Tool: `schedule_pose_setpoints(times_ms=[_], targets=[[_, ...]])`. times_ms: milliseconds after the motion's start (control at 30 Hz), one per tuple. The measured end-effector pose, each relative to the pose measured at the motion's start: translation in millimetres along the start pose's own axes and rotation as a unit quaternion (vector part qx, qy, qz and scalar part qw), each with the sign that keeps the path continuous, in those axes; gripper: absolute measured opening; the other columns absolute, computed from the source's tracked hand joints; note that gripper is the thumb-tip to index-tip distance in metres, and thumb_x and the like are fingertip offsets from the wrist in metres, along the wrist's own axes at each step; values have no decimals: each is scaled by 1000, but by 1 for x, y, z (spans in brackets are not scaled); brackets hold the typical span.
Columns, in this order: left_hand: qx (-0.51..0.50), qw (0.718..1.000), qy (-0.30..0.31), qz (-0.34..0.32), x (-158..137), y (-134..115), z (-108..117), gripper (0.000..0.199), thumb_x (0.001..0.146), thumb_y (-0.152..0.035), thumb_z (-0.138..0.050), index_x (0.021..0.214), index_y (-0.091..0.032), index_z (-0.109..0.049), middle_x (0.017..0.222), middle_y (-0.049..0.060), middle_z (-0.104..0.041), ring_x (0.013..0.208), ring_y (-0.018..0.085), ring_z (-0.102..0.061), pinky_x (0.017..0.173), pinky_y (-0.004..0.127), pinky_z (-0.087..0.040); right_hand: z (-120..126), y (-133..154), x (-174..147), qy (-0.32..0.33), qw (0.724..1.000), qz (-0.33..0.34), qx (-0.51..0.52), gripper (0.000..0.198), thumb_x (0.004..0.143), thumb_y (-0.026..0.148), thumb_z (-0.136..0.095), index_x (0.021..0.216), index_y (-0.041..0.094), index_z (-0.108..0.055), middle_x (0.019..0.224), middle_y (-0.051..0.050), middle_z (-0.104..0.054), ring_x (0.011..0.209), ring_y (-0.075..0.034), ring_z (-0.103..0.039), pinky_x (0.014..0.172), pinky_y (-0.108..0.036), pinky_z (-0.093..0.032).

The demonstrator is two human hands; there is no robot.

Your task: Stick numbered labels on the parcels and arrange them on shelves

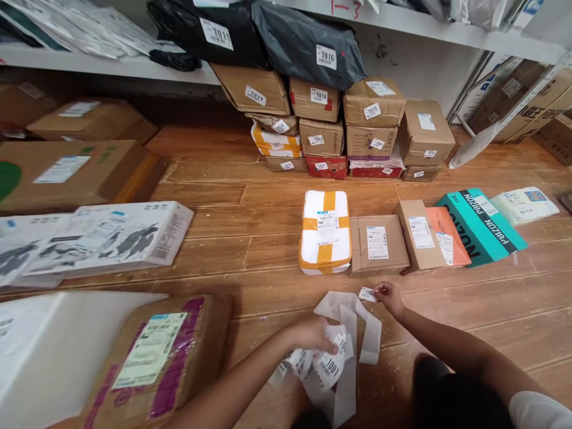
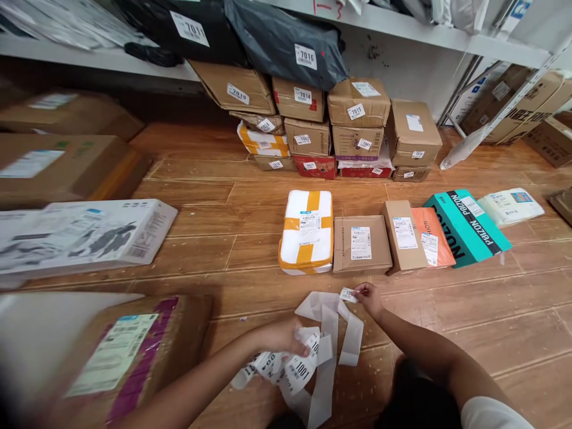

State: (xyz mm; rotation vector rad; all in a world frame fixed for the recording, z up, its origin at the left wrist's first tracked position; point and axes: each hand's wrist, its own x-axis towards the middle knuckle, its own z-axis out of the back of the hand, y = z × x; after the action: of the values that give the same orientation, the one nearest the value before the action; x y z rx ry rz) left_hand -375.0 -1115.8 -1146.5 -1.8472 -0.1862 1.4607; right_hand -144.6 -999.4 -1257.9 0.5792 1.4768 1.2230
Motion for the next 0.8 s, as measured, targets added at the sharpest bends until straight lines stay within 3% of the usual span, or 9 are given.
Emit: schedule_pose_setpoints(times_ms=[167,267,433,567,667,800], targets=[[28,998,26,45,-10,10,-6,26,54,-44,-78,59,-20,-66,56,-3,-60,52,14,-46,53,26,-31,20,-27,33,-204,978,30,-44,48,61,66,-73,65,22,-57,65,-5,-67,64,-20,-61,64,-33,-50],[24,998,29,58,-9,13,-10,27,51,-43,-79,57,-20,-66,56,-2,-60,52,14,-45,53,26,-30,19,-34,47,-260,963,44,-54,44,68,64,-67,74,21,-56,71,-7,-68,68,-21,-62,65,-32,-50],[-24,998,25,47,-9,11,-9,34,46,-48,-83,61,-21,-69,61,-2,-62,55,14,-46,54,27,-32,13,-34,47,-306,947,80,-52,53,68,63,-68,96,23,-47,86,-6,-66,77,-21,-65,68,-31,-51],[-63,997,36,38,-12,9,-10,39,42,-49,-87,63,-21,-71,64,-1,-66,56,14,-49,52,26,-34,15,-27,44,-295,948,91,-79,53,62,65,-72,83,24,-48,86,-8,-64,85,-25,-62,78,-39,-50],[-93,995,20,24,-12,9,-12,41,39,-48,-89,61,-20,-70,62,-1,-65,55,14,-50,51,25,-34,14,-17,42,-215,968,95,-91,51,59,70,-71,67,24,-51,79,-9,-65,86,-28,-61,85,-42,-48],[-155,986,-54,-31,-8,4,-12,48,46,-59,-86,65,-18,-69,65,-1,-66,56,13,-51,54,25,-38,-1,3,24,-123,987,69,-71,61,71,82,-50,73,22,-60,84,-13,-68,88,-30,-64,77,-42,-50]])
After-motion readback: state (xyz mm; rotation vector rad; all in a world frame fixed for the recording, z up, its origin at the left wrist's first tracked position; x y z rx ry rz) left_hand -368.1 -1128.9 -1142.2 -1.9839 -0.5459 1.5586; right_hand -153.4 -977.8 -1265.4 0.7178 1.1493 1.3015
